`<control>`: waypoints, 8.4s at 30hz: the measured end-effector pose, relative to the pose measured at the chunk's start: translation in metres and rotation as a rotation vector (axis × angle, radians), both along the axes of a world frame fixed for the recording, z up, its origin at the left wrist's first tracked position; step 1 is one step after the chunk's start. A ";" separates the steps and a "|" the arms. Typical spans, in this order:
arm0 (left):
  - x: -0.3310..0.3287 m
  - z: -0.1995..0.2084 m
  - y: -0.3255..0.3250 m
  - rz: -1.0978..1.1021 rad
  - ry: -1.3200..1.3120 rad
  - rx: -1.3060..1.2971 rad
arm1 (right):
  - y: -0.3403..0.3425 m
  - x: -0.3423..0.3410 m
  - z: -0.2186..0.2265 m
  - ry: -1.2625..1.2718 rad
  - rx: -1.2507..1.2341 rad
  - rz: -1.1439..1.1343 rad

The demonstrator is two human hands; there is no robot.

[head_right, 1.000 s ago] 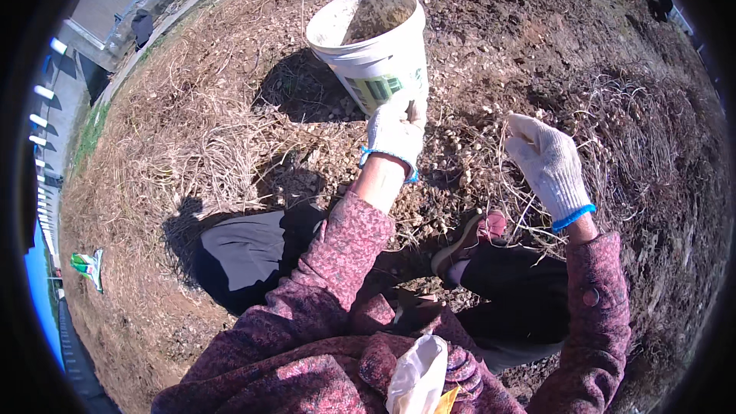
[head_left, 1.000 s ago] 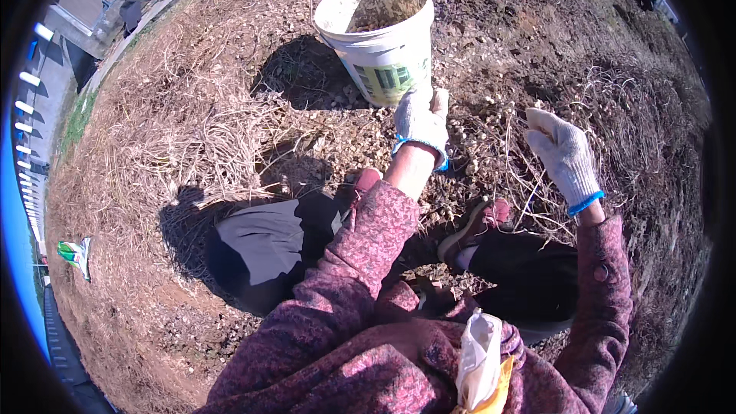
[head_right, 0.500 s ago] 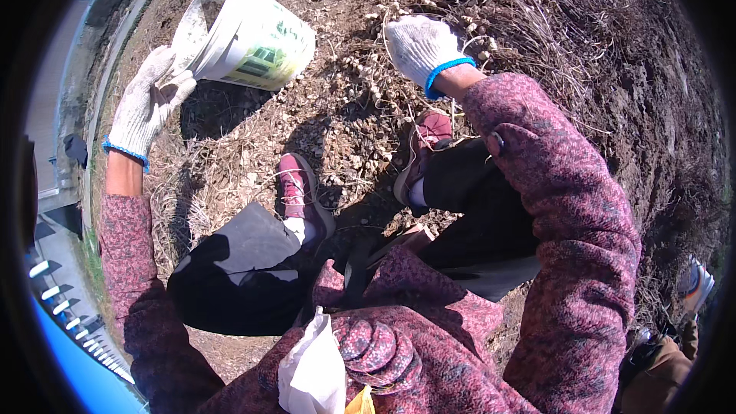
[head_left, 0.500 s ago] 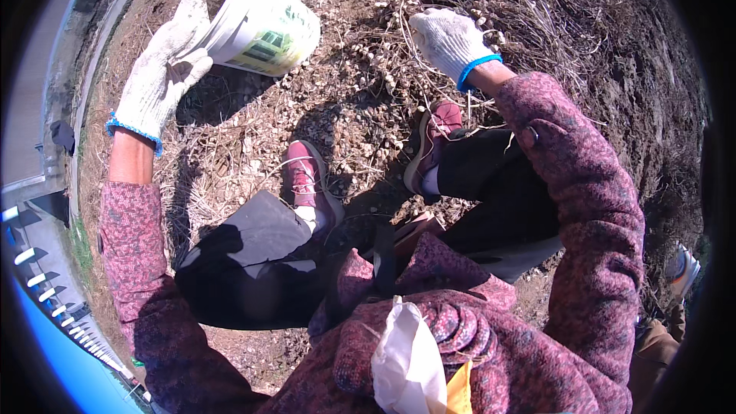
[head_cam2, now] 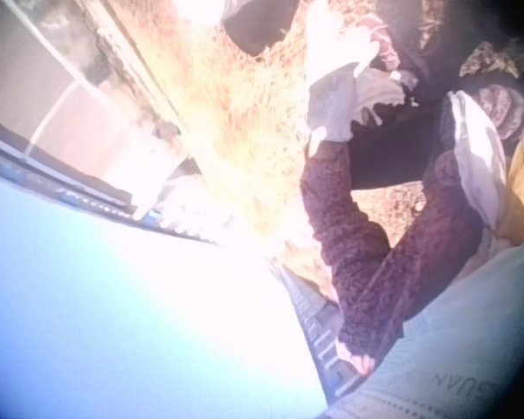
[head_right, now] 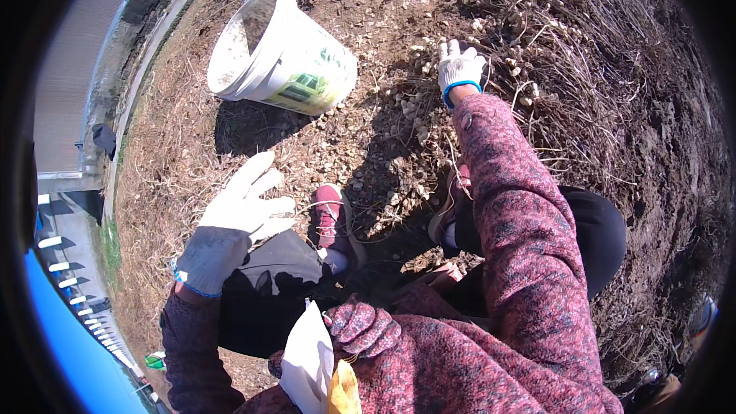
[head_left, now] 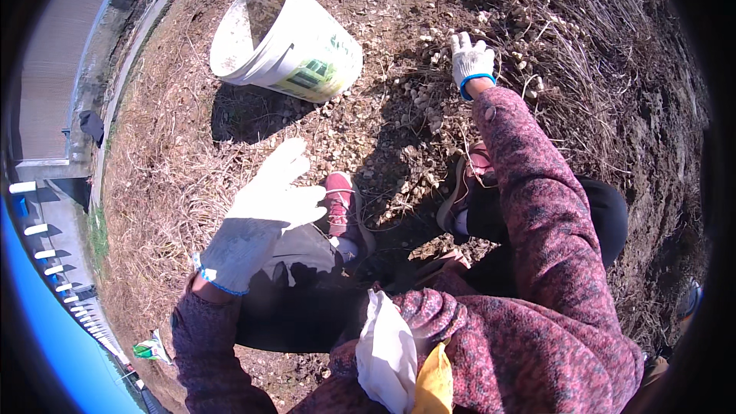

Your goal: The person squats in a garden bed and repeatedly pulls garlic bulbs from the soil by their dried stems, shaking off soil and placing them into a white bucket. The person continues this process across the bed, gathering multiple bulbs.

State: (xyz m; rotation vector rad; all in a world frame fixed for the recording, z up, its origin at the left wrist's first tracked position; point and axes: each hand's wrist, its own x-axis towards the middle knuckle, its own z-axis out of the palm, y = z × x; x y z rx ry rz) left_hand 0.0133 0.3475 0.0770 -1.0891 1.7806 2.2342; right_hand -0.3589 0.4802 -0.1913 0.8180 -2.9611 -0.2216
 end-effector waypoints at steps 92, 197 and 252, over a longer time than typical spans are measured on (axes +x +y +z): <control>-0.085 0.001 -0.008 -0.450 0.126 -0.016 | 0.079 0.145 0.252 -0.505 -0.777 0.734; -0.110 0.010 -0.215 0.263 0.434 -0.366 | 0.111 0.080 0.222 -0.646 -0.940 0.417; -0.147 -0.062 -0.116 -0.364 0.693 0.426 | 0.108 0.077 0.207 -0.847 -1.179 0.081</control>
